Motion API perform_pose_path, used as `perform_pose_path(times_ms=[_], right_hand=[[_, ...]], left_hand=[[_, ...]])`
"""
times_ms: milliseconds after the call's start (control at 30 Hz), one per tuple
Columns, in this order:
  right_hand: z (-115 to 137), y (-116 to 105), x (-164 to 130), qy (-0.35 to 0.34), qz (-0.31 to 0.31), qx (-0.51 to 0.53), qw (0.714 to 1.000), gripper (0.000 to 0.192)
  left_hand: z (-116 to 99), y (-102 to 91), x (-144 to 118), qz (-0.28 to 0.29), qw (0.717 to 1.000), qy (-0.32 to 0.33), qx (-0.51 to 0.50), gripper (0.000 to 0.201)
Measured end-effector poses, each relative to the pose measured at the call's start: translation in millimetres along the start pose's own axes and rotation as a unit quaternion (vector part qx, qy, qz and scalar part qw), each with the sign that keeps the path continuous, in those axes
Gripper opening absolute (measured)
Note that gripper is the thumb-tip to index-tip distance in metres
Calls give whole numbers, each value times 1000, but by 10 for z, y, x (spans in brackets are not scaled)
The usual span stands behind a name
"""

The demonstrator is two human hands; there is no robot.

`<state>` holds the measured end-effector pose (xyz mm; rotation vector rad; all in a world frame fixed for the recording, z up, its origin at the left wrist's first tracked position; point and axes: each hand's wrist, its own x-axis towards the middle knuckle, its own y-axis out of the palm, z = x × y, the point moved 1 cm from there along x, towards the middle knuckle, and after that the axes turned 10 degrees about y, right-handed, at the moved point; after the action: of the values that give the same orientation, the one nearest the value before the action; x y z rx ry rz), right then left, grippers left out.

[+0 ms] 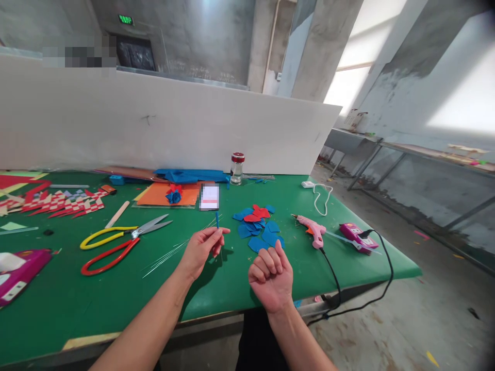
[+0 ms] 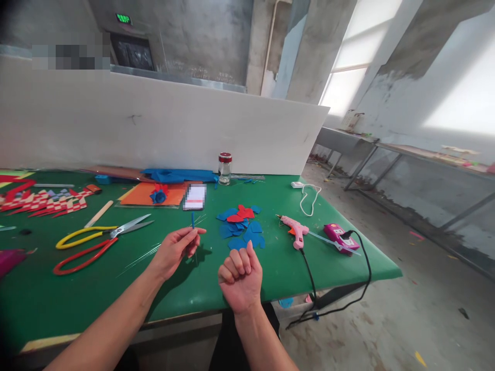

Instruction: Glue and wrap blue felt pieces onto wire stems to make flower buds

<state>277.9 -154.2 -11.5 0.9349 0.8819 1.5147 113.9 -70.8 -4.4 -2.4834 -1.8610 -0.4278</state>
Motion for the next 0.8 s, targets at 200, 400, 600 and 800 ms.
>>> perform_pose_path(times_ms=[200, 400, 600, 800], right_hand=[[72, 121, -168, 17, 88, -387, 918, 37], [271, -145, -129, -115, -39, -739, 662, 18], [663, -513, 248, -160, -214, -850, 455, 26], [760, -541, 446, -97, -220, -876, 419, 22]], left_hand=[[-2, 8, 10, -5, 1000, 0, 1, 38], [-21, 15, 10, 1, 1000, 2, 6, 38], [-29, 9, 7, -2, 1000, -2, 7, 38], [-11, 4, 10, 2, 1000, -6, 2, 35]])
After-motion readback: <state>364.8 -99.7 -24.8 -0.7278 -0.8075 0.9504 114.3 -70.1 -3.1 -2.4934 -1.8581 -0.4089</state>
